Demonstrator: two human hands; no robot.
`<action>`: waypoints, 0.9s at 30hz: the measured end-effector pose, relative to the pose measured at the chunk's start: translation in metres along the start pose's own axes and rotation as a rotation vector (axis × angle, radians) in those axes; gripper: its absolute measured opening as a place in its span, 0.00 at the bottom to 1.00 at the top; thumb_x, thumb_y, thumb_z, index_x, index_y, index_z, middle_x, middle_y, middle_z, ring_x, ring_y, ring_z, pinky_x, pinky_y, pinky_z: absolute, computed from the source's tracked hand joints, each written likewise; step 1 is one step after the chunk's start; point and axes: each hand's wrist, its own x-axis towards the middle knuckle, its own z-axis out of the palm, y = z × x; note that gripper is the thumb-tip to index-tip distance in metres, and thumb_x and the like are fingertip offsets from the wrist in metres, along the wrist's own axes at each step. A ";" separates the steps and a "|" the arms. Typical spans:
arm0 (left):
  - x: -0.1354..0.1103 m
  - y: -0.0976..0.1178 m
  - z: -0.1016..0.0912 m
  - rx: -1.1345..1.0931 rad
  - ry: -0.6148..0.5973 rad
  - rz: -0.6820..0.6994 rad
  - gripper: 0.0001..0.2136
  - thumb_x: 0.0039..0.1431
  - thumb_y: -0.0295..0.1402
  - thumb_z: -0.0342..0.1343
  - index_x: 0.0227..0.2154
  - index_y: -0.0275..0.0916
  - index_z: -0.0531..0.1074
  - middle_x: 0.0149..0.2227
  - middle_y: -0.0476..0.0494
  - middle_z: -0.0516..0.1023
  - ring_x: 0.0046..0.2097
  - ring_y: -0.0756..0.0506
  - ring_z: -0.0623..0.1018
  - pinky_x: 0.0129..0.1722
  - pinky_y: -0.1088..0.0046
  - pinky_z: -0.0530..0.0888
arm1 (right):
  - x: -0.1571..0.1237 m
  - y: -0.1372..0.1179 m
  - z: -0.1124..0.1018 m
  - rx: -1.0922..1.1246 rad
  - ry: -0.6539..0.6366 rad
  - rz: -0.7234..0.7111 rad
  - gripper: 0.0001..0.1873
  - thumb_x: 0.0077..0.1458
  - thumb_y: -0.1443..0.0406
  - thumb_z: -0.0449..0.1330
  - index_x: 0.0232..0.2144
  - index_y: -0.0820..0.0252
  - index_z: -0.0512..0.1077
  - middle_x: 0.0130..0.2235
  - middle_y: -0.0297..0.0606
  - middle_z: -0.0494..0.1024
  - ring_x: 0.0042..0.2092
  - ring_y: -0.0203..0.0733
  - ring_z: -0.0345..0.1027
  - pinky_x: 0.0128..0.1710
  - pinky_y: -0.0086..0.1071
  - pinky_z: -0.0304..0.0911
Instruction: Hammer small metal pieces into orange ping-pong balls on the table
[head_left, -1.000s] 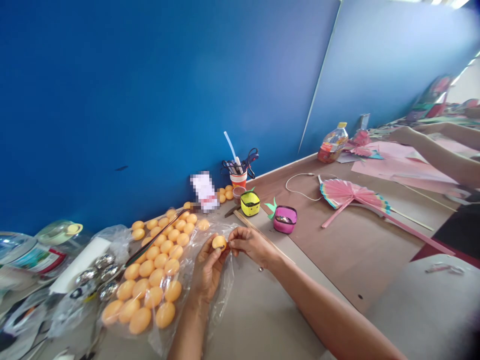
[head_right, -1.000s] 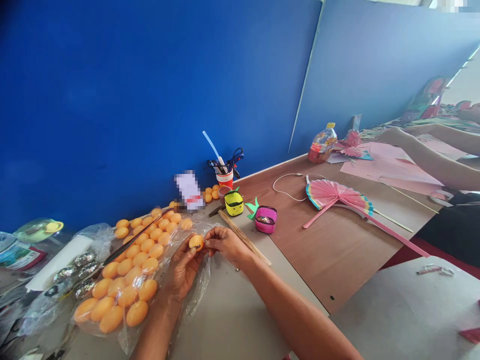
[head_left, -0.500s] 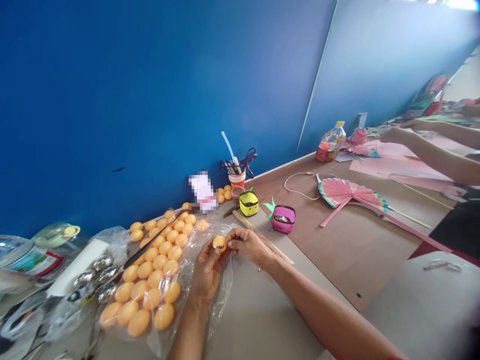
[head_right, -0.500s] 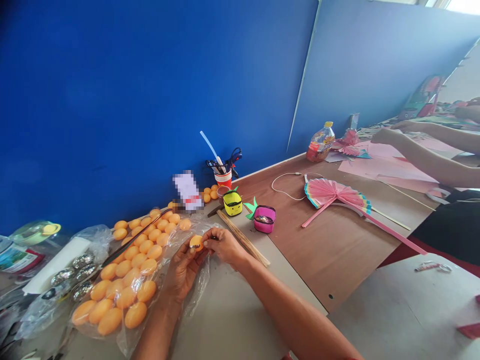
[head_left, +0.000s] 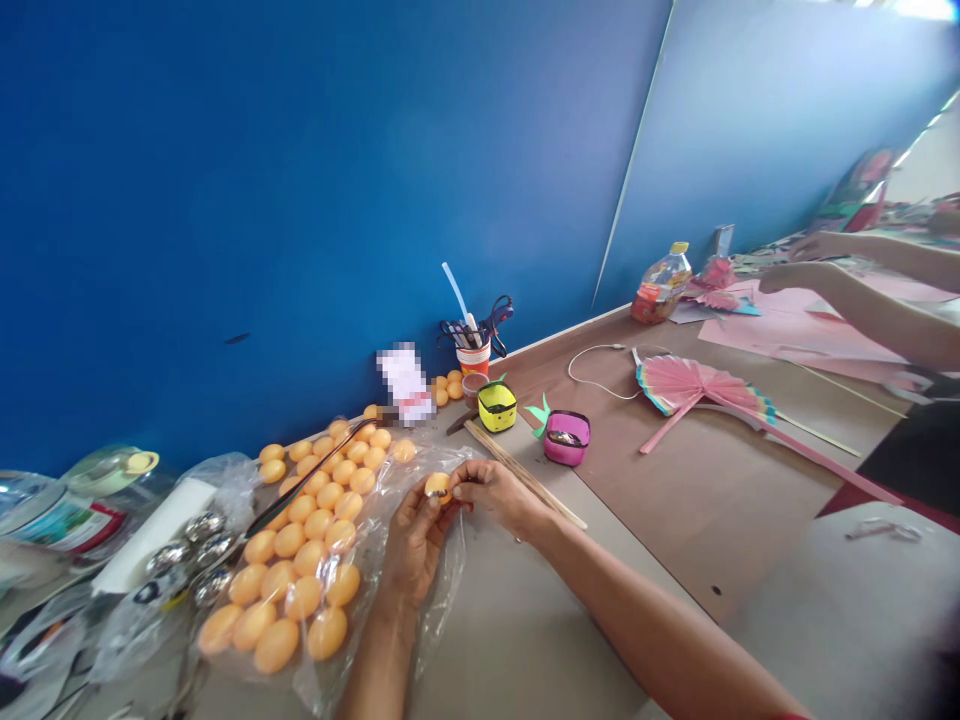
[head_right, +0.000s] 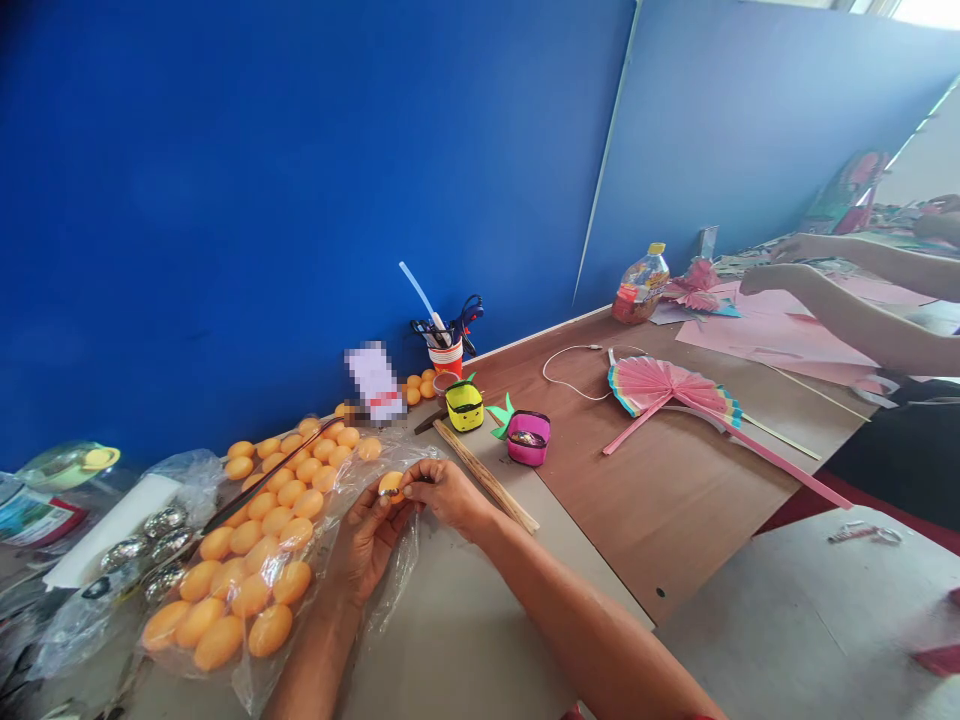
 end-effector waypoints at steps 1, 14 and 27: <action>0.000 0.000 0.000 0.009 0.000 0.003 0.17 0.45 0.34 0.71 0.38 0.37 0.77 0.38 0.44 0.81 0.39 0.44 0.80 0.43 0.66 0.76 | 0.000 0.000 0.000 -0.001 0.004 0.008 0.09 0.41 0.62 0.68 0.24 0.61 0.72 0.23 0.29 0.71 0.25 0.32 0.59 0.29 0.29 0.57; -0.001 -0.005 0.000 0.083 0.079 0.048 0.20 0.42 0.36 0.73 0.39 0.39 0.77 0.39 0.46 0.81 0.42 0.45 0.79 0.48 0.66 0.74 | 0.001 0.002 0.000 -0.065 0.074 0.102 0.03 0.44 0.70 0.63 0.24 0.60 0.71 0.19 0.27 0.70 0.23 0.32 0.61 0.26 0.27 0.56; -0.004 -0.010 0.001 0.117 0.087 0.077 0.20 0.43 0.37 0.72 0.39 0.38 0.76 0.40 0.45 0.81 0.42 0.45 0.79 0.47 0.67 0.74 | 0.002 0.007 0.000 -0.040 0.062 0.052 0.07 0.42 0.66 0.64 0.24 0.60 0.68 0.20 0.27 0.70 0.22 0.32 0.63 0.25 0.27 0.57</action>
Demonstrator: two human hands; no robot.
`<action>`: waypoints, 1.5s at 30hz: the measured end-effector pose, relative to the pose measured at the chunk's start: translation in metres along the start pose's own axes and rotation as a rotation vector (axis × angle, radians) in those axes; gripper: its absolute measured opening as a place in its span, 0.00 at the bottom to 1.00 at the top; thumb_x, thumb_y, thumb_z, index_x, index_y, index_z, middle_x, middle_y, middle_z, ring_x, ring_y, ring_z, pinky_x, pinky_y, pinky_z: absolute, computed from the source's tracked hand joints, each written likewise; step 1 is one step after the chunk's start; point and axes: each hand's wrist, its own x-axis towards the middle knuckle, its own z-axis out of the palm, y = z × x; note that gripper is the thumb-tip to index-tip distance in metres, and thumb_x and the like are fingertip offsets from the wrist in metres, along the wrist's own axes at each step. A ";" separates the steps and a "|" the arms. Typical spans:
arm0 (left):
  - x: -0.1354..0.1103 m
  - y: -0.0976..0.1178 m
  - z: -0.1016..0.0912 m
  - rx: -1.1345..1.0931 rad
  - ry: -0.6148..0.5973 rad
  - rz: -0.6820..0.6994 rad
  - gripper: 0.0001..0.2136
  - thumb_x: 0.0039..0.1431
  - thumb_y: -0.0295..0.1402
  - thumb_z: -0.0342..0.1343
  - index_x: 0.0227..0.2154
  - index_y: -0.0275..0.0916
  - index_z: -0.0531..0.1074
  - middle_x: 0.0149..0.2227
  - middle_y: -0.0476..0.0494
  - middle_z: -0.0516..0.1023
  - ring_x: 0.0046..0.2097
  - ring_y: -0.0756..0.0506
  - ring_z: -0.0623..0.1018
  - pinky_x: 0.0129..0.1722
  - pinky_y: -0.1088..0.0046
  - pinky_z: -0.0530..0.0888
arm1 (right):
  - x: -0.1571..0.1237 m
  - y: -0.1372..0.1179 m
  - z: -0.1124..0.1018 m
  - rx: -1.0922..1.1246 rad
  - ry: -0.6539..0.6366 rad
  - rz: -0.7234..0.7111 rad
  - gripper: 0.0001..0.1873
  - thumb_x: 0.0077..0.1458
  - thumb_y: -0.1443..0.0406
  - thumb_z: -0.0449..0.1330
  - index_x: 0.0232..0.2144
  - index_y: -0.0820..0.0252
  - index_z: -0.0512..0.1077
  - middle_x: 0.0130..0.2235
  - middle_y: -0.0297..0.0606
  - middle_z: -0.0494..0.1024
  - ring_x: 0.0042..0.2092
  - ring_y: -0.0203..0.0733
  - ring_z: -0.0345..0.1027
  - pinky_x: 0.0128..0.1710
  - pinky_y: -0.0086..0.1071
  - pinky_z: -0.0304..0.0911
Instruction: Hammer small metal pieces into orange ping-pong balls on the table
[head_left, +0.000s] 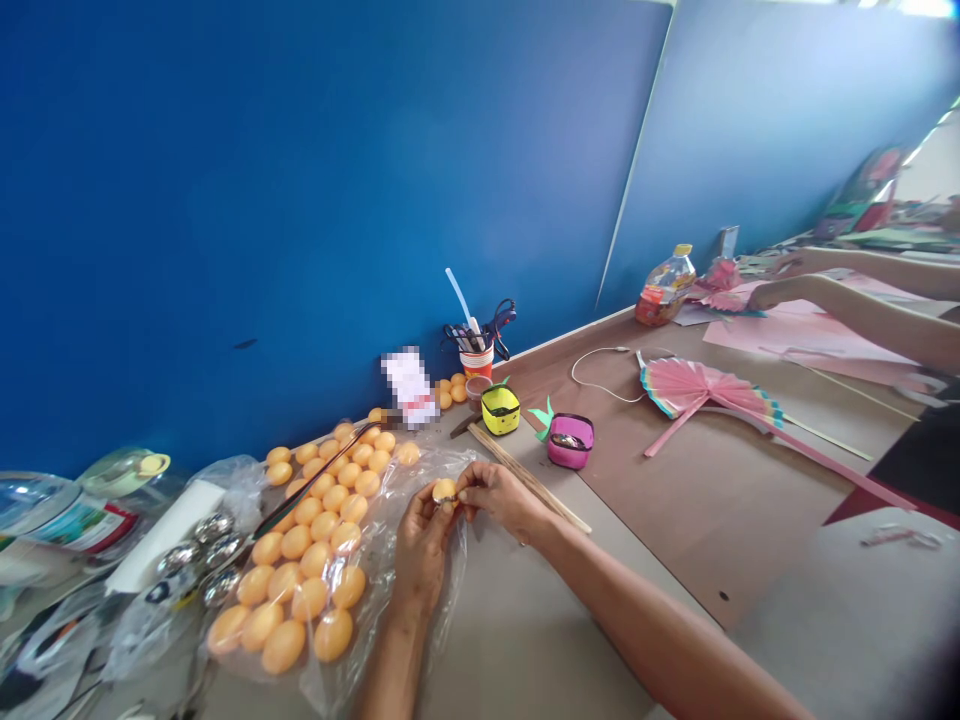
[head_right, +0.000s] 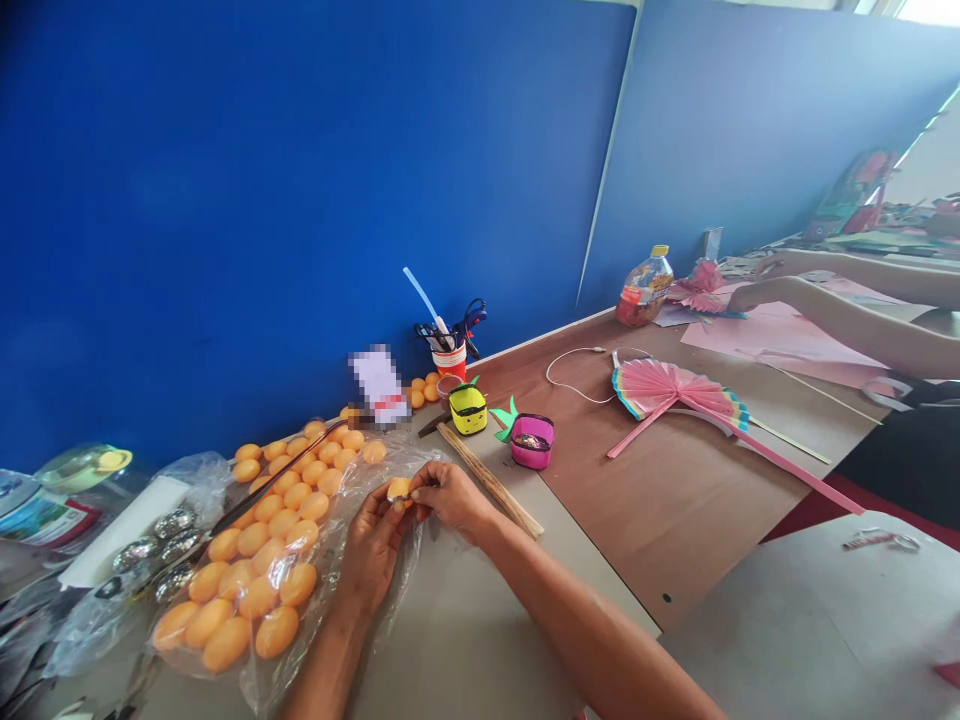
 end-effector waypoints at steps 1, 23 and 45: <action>0.000 0.000 0.000 0.006 0.006 -0.002 0.20 0.43 0.37 0.72 0.39 0.38 0.76 0.39 0.45 0.81 0.42 0.45 0.79 0.47 0.67 0.74 | 0.001 0.002 0.001 0.005 0.011 -0.007 0.08 0.42 0.66 0.64 0.24 0.59 0.67 0.20 0.26 0.70 0.22 0.32 0.63 0.25 0.27 0.56; 0.008 0.008 -0.004 -0.139 -0.037 -0.099 0.17 0.40 0.35 0.73 0.34 0.36 0.77 0.36 0.43 0.83 0.41 0.42 0.82 0.50 0.62 0.75 | -0.022 -0.033 -0.044 -1.390 -0.320 0.155 0.11 0.32 0.75 0.64 0.22 0.57 0.78 0.25 0.36 0.78 0.29 0.43 0.70 0.27 0.30 0.54; 0.009 0.010 -0.007 -0.177 -0.035 -0.112 0.18 0.41 0.34 0.73 0.36 0.37 0.77 0.35 0.44 0.83 0.41 0.40 0.83 0.50 0.58 0.76 | -0.006 -0.015 -0.026 -1.272 -0.222 -0.051 0.09 0.48 0.69 0.61 0.34 0.58 0.78 0.32 0.38 0.80 0.32 0.42 0.69 0.28 0.31 0.51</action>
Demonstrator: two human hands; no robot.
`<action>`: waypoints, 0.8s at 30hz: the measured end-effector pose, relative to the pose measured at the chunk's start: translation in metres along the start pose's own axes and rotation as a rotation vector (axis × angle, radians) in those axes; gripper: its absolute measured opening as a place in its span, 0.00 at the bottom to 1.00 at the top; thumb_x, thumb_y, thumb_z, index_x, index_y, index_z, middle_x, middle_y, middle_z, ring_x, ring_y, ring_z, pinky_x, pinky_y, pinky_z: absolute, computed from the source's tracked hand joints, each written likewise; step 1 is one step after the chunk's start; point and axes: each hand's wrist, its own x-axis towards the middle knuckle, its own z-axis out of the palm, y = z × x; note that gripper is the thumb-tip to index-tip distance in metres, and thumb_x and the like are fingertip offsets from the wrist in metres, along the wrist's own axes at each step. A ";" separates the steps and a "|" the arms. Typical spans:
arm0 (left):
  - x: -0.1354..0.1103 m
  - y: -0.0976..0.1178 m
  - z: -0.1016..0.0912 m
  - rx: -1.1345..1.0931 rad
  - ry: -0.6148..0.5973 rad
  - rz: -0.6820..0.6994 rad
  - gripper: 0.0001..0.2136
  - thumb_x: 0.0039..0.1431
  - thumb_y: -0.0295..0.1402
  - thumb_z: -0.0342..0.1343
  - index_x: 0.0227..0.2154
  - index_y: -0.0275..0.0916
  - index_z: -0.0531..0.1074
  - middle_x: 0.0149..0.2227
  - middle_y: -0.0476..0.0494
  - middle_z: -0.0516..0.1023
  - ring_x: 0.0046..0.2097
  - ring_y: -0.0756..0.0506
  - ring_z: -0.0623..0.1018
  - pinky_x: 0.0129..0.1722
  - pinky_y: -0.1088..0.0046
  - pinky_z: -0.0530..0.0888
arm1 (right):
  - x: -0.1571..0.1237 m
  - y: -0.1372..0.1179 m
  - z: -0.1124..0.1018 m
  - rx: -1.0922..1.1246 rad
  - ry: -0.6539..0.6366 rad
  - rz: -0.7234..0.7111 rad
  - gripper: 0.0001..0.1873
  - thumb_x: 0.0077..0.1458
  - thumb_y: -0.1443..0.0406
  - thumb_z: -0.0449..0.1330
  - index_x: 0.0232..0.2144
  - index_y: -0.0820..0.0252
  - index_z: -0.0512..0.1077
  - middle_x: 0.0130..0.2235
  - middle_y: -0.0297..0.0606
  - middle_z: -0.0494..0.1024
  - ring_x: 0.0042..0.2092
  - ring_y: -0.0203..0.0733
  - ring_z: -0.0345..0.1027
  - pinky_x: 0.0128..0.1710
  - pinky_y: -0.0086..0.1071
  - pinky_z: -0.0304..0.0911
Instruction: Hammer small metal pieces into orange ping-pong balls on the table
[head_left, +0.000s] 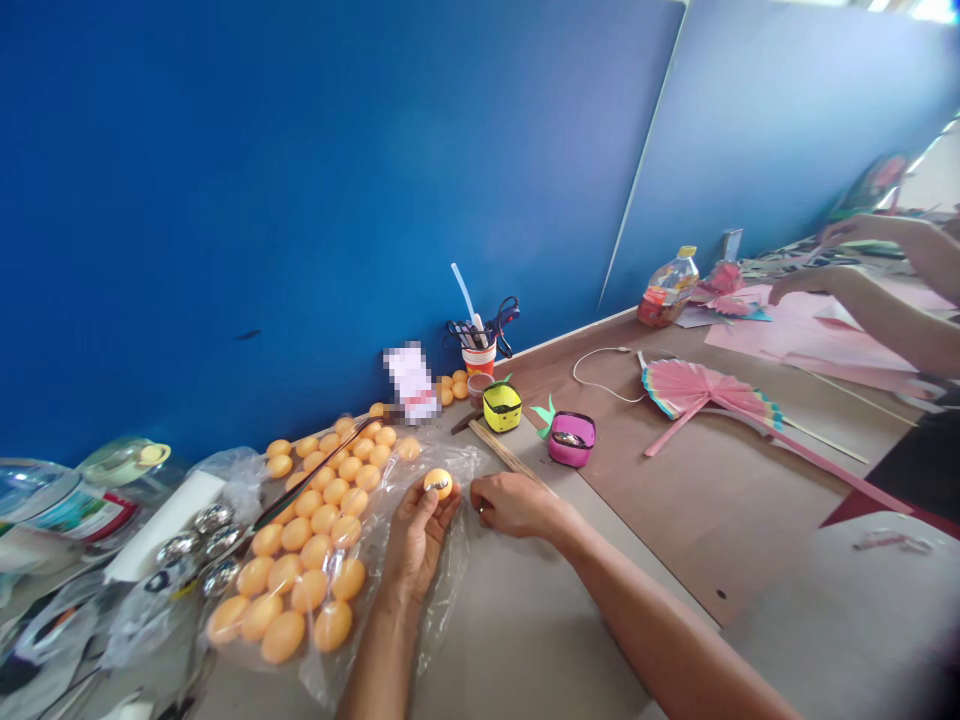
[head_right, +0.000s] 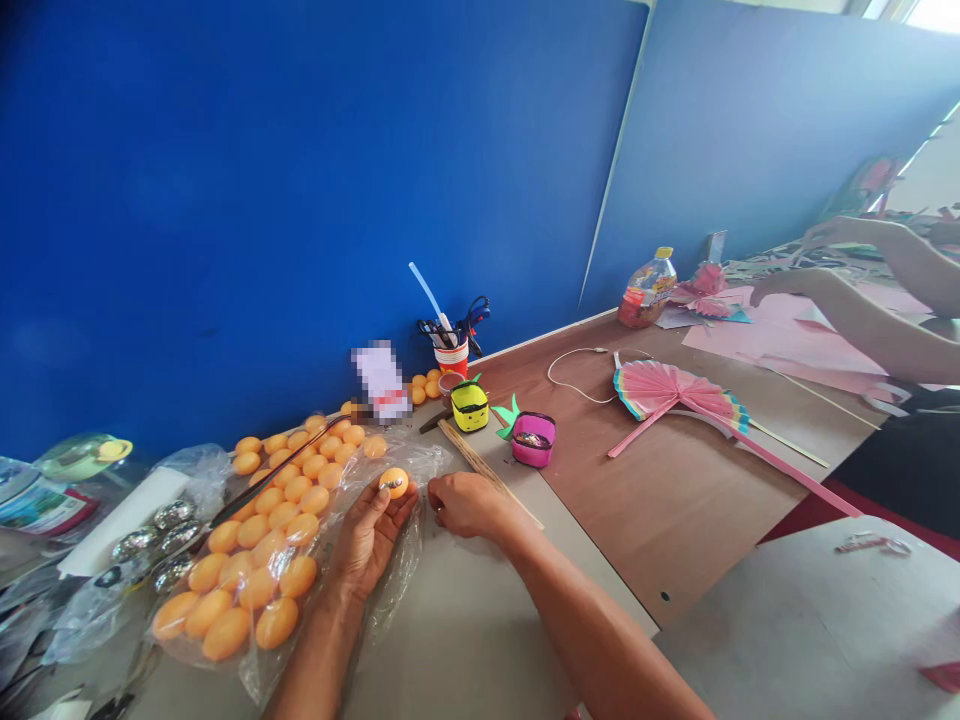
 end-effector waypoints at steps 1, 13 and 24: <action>0.000 0.000 0.001 -0.001 -0.004 0.001 0.18 0.41 0.33 0.73 0.36 0.37 0.77 0.35 0.44 0.83 0.41 0.40 0.83 0.50 0.58 0.76 | 0.000 -0.002 0.002 -0.015 0.001 -0.007 0.08 0.49 0.70 0.60 0.33 0.58 0.77 0.32 0.38 0.79 0.31 0.42 0.69 0.27 0.31 0.50; 0.000 0.000 -0.001 -0.023 0.003 0.005 0.17 0.40 0.33 0.74 0.35 0.37 0.78 0.35 0.45 0.83 0.41 0.40 0.83 0.49 0.60 0.77 | -0.003 0.000 -0.001 0.035 0.019 0.010 0.10 0.46 0.73 0.58 0.31 0.60 0.76 0.32 0.39 0.80 0.31 0.41 0.68 0.27 0.30 0.50; 0.002 -0.004 -0.004 -0.029 0.002 -0.008 0.15 0.45 0.33 0.71 0.37 0.37 0.77 0.37 0.41 0.84 0.42 0.42 0.83 0.48 0.64 0.77 | 0.006 -0.002 -0.001 0.607 0.204 0.015 0.06 0.48 0.73 0.55 0.29 0.59 0.69 0.22 0.30 0.73 0.25 0.35 0.67 0.27 0.27 0.59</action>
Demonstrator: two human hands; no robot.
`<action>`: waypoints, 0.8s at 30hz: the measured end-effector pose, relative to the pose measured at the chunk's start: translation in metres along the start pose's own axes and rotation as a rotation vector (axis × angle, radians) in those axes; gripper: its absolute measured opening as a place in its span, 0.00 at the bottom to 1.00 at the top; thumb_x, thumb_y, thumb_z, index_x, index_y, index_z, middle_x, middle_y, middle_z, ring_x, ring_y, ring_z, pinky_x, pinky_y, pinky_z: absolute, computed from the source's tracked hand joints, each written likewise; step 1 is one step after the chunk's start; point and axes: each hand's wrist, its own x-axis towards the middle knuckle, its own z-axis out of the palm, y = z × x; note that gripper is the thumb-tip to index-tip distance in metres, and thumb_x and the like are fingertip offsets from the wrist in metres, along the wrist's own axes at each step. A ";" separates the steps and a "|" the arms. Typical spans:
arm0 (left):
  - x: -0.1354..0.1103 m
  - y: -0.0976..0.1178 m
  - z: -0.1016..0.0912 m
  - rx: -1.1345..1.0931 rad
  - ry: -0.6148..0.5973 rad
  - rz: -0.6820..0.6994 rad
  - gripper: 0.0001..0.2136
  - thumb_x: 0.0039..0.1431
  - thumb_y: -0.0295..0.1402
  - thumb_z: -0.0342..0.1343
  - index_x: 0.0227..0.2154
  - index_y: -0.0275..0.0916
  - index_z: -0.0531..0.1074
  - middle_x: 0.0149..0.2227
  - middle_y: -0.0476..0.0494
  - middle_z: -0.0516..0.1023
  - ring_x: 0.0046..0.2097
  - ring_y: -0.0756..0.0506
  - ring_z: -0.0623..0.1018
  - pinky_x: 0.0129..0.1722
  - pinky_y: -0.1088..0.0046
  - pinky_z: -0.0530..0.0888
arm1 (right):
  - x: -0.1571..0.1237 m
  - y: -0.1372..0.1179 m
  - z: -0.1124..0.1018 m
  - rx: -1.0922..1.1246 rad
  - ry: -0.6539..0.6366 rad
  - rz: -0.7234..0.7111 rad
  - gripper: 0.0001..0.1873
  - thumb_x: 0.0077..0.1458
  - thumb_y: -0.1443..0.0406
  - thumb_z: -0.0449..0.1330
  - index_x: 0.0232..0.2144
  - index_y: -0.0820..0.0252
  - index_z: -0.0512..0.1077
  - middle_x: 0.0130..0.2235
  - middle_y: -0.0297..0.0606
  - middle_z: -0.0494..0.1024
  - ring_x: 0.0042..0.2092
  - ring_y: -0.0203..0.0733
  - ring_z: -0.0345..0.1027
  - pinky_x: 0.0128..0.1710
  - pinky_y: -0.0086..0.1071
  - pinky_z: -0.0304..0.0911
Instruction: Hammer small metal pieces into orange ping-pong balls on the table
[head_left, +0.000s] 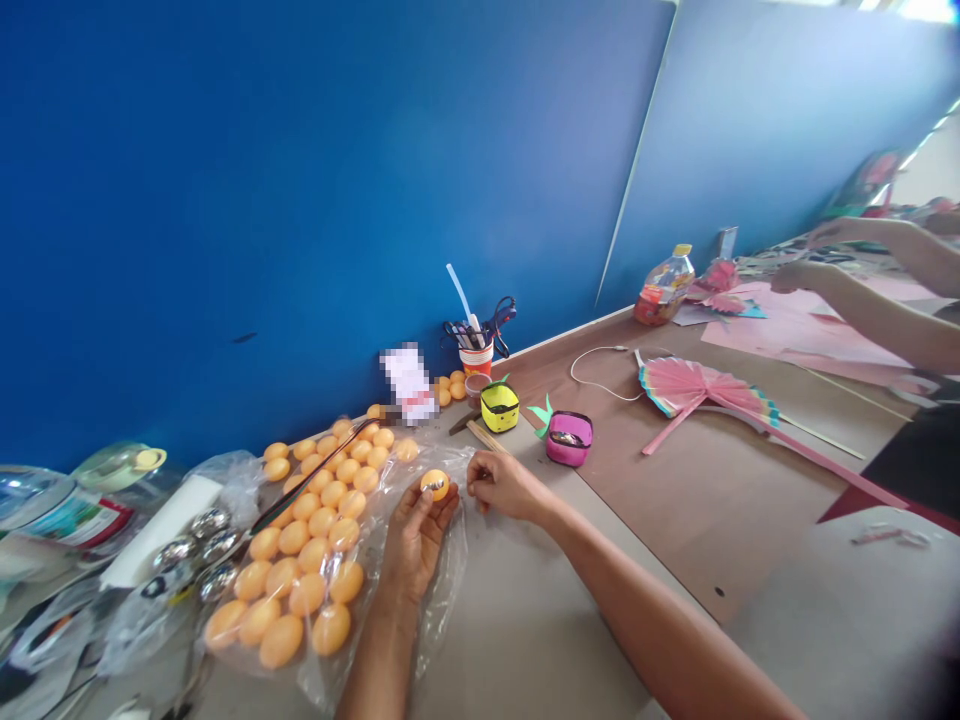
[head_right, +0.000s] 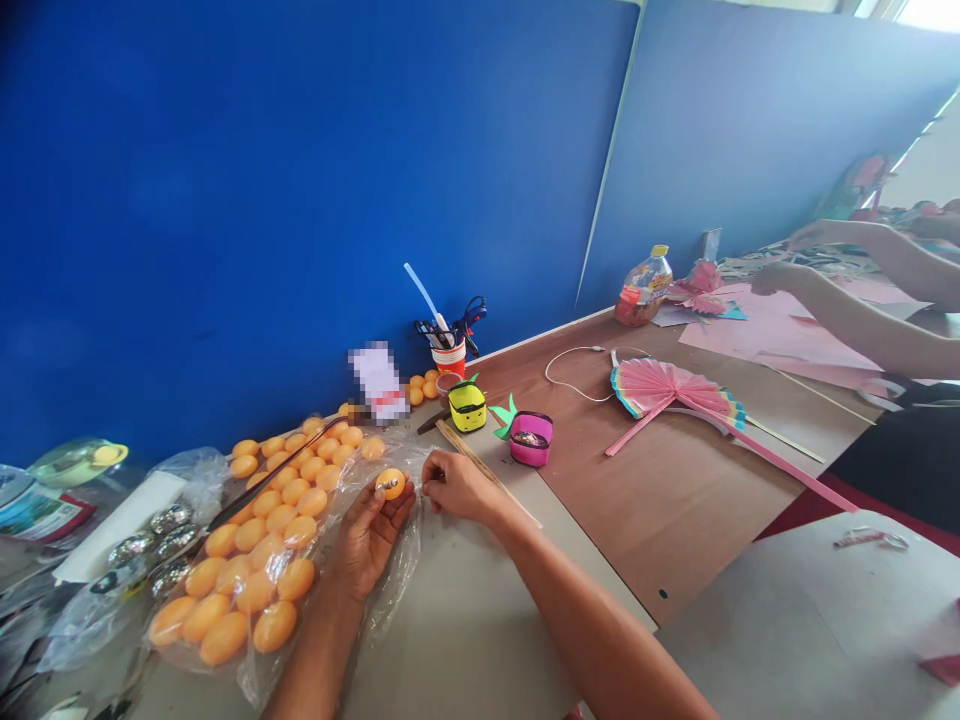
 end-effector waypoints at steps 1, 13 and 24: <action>0.000 0.000 0.000 -0.004 -0.004 -0.005 0.15 0.45 0.33 0.70 0.37 0.37 0.77 0.38 0.41 0.84 0.42 0.42 0.83 0.48 0.65 0.77 | 0.002 0.002 0.001 0.150 0.008 0.015 0.04 0.48 0.71 0.56 0.29 0.58 0.69 0.20 0.28 0.71 0.23 0.34 0.65 0.25 0.27 0.58; -0.004 0.002 0.002 -0.054 -0.037 -0.019 0.10 0.50 0.31 0.67 0.37 0.36 0.79 0.39 0.39 0.84 0.40 0.44 0.83 0.45 0.68 0.79 | 0.002 -0.008 0.009 0.856 0.049 0.025 0.17 0.40 0.57 0.70 0.27 0.62 0.72 0.20 0.24 0.65 0.18 0.25 0.49 0.20 0.27 0.42; -0.001 0.002 0.004 -0.132 -0.077 -0.042 0.06 0.53 0.28 0.63 0.35 0.35 0.79 0.35 0.41 0.84 0.39 0.45 0.83 0.43 0.69 0.79 | -0.001 -0.008 0.018 0.947 -0.079 0.022 0.13 0.41 0.60 0.70 0.27 0.61 0.72 0.24 0.30 0.73 0.21 0.29 0.56 0.23 0.28 0.49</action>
